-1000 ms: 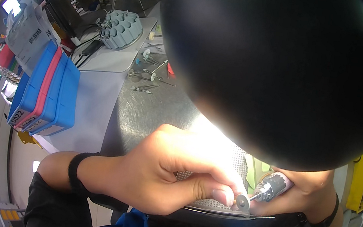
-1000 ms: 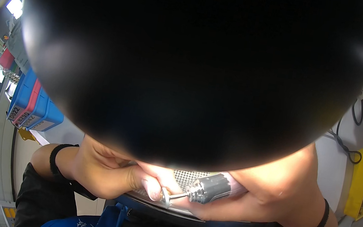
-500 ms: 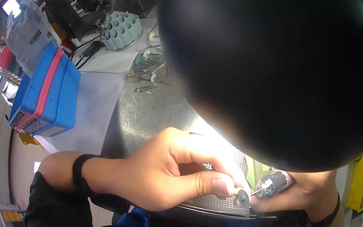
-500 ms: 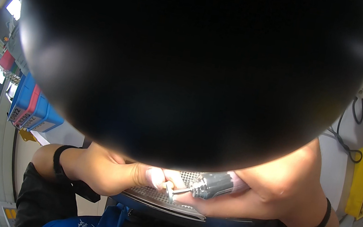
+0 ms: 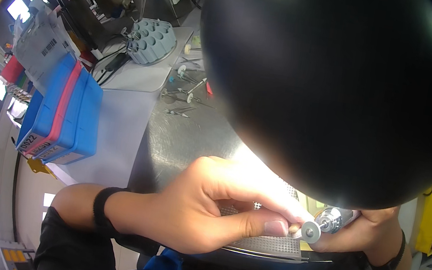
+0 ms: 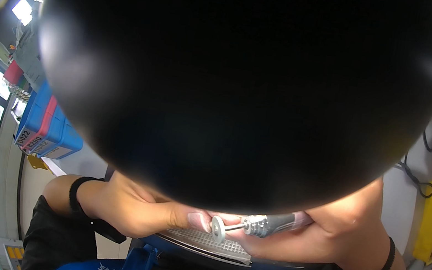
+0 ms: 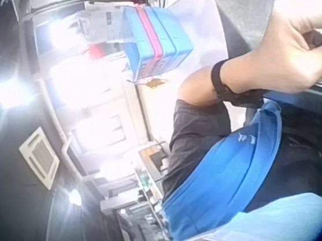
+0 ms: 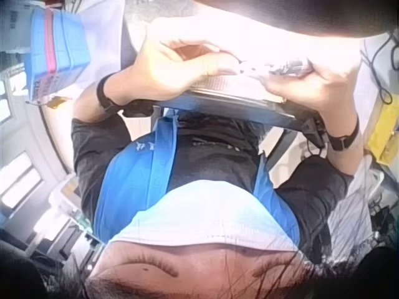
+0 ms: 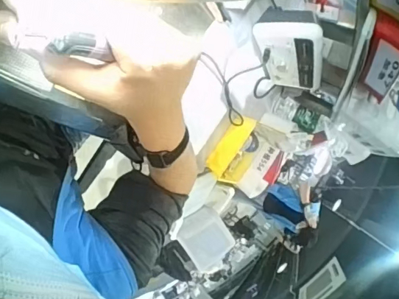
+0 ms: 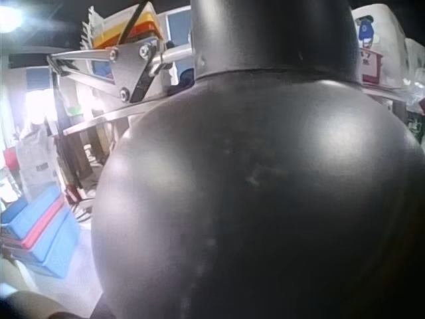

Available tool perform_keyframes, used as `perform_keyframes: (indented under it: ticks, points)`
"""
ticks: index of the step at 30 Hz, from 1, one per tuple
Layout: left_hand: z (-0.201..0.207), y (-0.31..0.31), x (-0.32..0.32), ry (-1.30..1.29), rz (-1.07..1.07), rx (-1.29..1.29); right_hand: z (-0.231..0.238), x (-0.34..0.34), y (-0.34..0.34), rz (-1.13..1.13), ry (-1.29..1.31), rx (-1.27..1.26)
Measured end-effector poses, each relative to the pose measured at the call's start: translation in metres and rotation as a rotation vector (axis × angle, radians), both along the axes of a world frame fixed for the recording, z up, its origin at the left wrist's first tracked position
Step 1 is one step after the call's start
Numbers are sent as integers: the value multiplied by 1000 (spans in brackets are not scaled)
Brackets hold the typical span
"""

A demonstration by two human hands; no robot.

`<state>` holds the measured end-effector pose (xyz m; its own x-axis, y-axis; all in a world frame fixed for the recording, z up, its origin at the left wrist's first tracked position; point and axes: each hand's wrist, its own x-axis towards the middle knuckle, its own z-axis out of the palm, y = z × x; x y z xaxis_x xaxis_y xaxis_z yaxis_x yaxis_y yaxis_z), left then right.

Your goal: The person fits a dental crown onto a dental model, removes it, and then uses a rotary tool to grind the crown. After setting the tool down, they pick up a small component from the table.

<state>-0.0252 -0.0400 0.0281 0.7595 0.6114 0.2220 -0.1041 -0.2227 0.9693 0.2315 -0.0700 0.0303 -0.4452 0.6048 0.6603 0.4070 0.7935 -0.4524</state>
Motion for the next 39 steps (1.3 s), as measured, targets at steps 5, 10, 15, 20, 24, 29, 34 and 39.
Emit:
perform_keyframes:
  ticks: [5, 10, 15, 20, 24, 29, 34, 39]
  points:
    - [-8, 1, 5, -101, -15, -14, 7, 2, -5, -29, -57, -55]
    - [-13, -2, 6, -148, 25, -53, 6, 0, -3, -52, -84, -22]
    - [-11, -2, 4, -138, 27, -13, 9, -2, -1, -18, -78, -53]
    - [-12, -2, 4, -156, 17, -52, 15, 0, -4, -24, -106, -95]
    - [-12, 1, 4, -145, 3, -5, 15, 2, -2, -17, -115, -120]
    - [-9, 4, 2, -107, -11, 62, 13, -2, 0, 8, -113, -145]
    - [-5, 4, 1, -67, -11, 105, 16, -3, -3, -72, -178, -42]
    - [-4, 1, 2, -68, 18, 62, 19, 1, -4, -104, -204, -40]
